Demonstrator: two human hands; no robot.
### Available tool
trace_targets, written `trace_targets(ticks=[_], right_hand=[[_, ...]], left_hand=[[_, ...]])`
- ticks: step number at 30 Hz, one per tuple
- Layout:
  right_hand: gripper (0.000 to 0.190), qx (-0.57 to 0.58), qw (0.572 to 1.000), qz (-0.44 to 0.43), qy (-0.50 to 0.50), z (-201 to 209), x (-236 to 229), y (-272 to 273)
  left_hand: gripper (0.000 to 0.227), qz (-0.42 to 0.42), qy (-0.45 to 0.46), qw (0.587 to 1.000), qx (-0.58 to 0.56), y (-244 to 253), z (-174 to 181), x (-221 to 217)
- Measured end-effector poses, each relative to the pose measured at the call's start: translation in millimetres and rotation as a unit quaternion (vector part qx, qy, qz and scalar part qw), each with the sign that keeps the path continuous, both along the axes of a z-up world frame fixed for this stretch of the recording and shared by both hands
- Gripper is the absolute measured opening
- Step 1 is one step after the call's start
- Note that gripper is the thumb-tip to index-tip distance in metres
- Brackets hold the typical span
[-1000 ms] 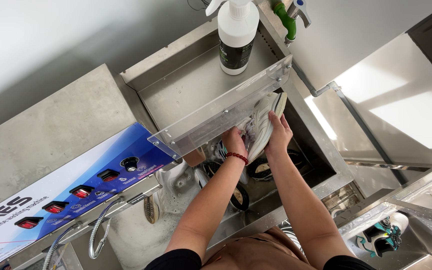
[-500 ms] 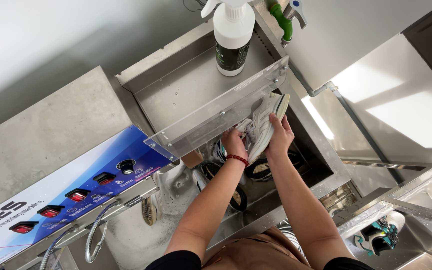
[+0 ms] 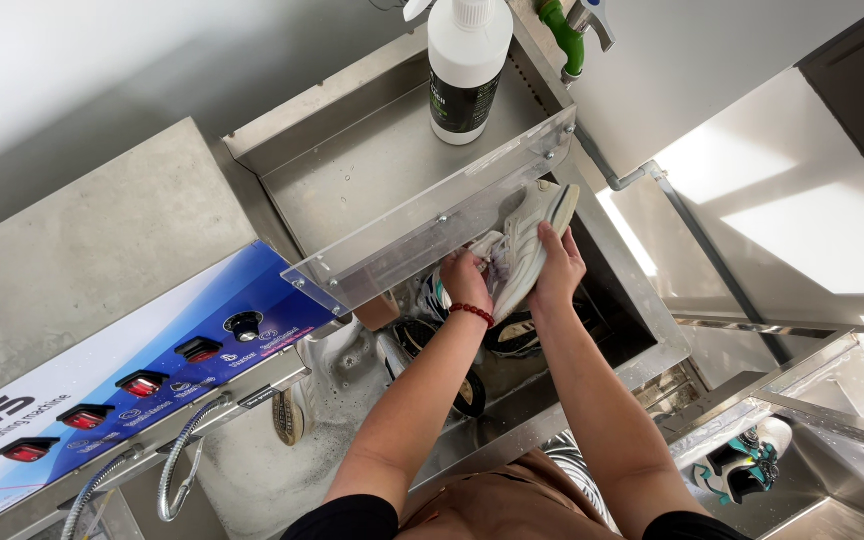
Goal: The person washes a white shoe by hand using a cloth and a spray, then rinses it under a faucet at a shoe washing machine station.
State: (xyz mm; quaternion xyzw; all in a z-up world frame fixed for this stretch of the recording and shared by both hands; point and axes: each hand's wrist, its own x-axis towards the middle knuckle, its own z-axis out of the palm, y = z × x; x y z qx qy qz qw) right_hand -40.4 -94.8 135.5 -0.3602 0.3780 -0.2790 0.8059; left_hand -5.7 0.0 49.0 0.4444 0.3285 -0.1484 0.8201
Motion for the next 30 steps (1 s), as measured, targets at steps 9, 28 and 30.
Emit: trace_targets(ticks=[9,28,30], right_hand=[[0.045,0.041,0.999,0.019,-0.002,10,-42,0],[0.068,0.249,0.880,0.376,-0.146,28,-160,50],[0.068,0.255,0.883,0.368,-0.144,34,-155,63]], left_hand=[[0.014,-0.038,-0.067,0.996,0.031,-1,-7,-32],[0.032,-0.269,-0.727,0.550,0.309,172,249,-166],[0.032,-0.257,-0.731,0.548,0.316,186,250,-168]])
